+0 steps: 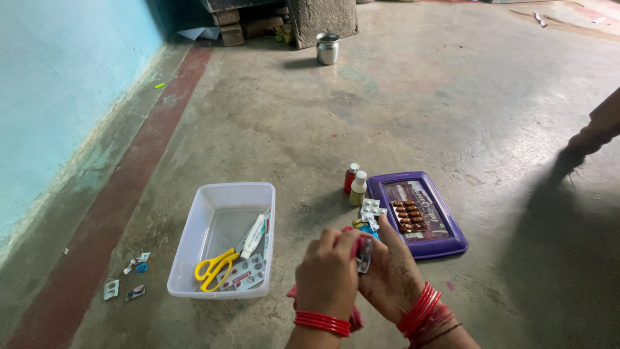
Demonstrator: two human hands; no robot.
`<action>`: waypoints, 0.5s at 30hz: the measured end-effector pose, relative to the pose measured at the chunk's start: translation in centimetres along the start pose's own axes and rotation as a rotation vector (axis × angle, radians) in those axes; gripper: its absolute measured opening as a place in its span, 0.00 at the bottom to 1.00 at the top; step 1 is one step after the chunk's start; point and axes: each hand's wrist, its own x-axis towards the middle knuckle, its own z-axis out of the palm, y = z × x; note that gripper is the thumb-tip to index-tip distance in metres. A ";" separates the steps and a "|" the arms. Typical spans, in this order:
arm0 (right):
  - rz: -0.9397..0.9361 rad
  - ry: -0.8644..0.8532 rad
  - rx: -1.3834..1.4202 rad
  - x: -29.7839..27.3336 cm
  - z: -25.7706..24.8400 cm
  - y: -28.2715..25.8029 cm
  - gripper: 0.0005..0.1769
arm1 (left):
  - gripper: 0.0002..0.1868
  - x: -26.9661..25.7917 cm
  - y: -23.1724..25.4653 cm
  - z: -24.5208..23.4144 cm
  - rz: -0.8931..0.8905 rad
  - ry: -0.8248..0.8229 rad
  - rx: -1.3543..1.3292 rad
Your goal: The person wipes the inside and outside of a white plastic medicine box with a red cloth. They then wipe a pair of yellow scissors and several blister packs of pills and tubes of ointment before placing them into the box.
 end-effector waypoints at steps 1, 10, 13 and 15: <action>0.009 0.072 -0.005 0.0 -0.1 0.0 0.44 | 0.15 -0.4 0.2 0.1 0.073 0.000 -0.016; -0.055 0.066 -0.008 1.2 -3.1 -0.6 0.48 | 0.12 -0.3 -0.5 -0.2 0.151 -0.337 -0.155; -0.031 0.151 -0.011 1.4 -2.8 -0.8 0.48 | 0.11 0.0 -1.0 -0.5 0.162 -0.309 -0.169; 0.001 0.188 -0.039 1.3 -2.5 -0.7 0.48 | 0.12 0.1 -0.6 -0.1 0.122 -0.224 -0.163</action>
